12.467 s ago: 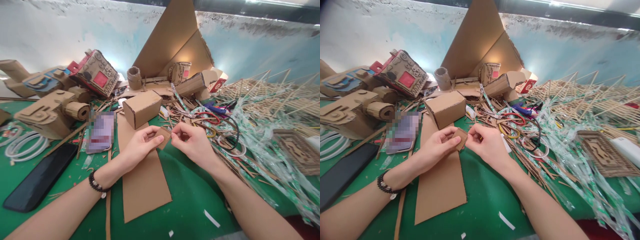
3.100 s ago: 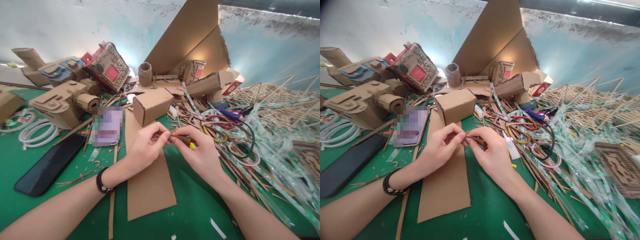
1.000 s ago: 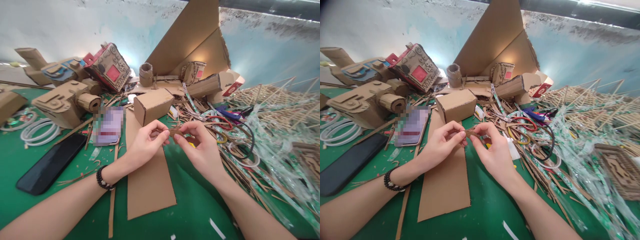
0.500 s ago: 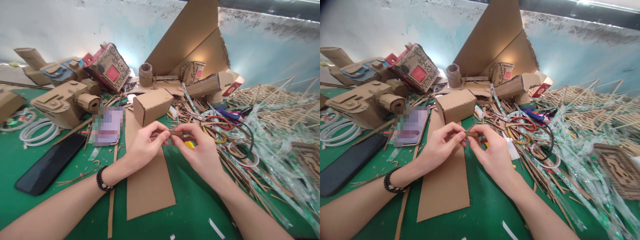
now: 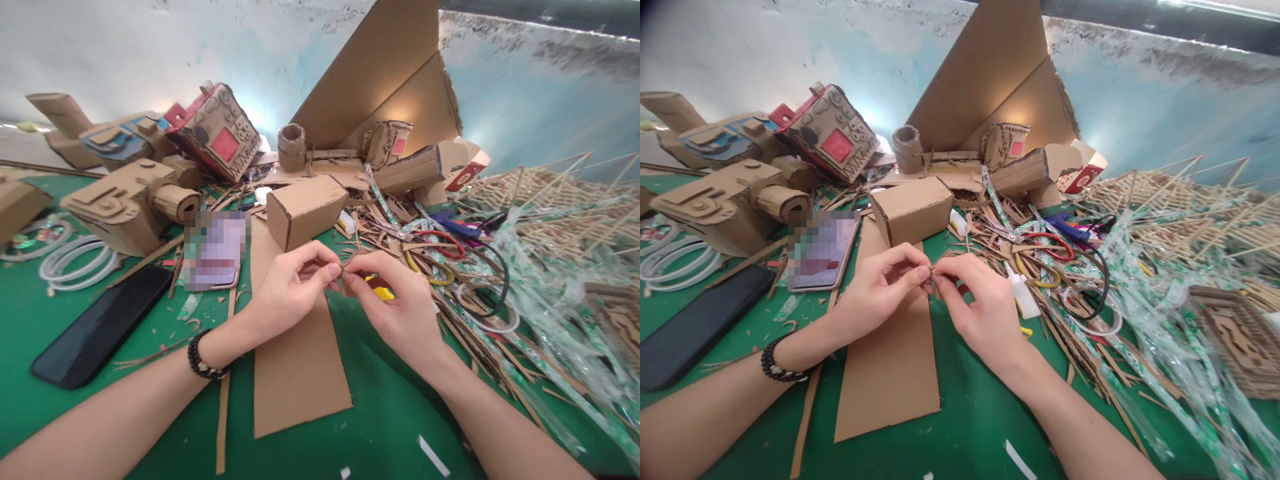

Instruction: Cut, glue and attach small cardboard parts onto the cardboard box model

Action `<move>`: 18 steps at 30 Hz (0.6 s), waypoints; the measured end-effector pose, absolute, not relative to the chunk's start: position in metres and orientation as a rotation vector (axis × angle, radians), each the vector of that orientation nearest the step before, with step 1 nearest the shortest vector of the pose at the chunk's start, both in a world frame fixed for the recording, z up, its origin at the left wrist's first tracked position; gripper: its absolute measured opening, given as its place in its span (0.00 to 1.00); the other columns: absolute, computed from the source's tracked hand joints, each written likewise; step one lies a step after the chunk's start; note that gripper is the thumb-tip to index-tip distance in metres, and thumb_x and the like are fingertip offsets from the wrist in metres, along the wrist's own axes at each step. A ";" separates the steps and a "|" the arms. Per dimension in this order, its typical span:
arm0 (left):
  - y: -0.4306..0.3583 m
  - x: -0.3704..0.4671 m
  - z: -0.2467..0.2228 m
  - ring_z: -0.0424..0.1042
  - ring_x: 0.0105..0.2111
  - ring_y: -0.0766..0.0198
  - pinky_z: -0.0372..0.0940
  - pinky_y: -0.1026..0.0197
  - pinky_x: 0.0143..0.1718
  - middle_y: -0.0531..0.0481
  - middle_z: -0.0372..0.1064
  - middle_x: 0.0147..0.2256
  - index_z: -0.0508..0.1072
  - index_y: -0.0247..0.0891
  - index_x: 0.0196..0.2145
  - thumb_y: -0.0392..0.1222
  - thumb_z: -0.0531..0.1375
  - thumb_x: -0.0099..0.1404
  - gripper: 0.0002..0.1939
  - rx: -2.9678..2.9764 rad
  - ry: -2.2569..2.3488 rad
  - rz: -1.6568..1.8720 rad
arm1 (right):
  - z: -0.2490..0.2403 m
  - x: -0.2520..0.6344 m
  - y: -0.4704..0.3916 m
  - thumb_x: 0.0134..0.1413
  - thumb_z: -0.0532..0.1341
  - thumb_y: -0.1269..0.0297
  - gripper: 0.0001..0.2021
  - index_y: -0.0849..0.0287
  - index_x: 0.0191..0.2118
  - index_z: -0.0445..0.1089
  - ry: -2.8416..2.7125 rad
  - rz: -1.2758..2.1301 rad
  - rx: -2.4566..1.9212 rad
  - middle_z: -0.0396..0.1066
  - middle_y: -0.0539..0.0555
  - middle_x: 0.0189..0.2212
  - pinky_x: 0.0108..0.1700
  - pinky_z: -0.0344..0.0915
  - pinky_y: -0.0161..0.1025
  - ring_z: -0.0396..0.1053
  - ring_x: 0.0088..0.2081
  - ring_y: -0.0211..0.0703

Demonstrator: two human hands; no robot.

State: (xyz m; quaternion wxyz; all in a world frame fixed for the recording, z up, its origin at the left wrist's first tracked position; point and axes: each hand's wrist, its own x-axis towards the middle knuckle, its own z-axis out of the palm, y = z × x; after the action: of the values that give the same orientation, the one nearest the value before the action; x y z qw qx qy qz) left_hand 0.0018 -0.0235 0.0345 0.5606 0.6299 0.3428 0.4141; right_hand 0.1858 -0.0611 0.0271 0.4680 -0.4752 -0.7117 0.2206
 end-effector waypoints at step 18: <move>-0.027 0.007 0.027 0.74 0.34 0.63 0.72 0.60 0.39 0.50 0.72 0.35 0.72 0.38 0.41 0.46 0.64 0.71 0.10 1.418 0.787 0.997 | 0.023 0.183 -0.058 0.62 0.69 0.57 0.13 0.52 0.48 0.69 -1.358 0.825 -1.186 0.78 0.51 0.37 0.31 0.76 0.37 0.77 0.35 0.43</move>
State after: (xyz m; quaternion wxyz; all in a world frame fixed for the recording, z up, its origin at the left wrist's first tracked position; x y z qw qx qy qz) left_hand 0.0070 -0.0269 0.0272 0.5801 0.6068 0.3368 0.4264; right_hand 0.1829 -0.0578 0.0233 0.5475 -0.5005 -0.5732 0.3481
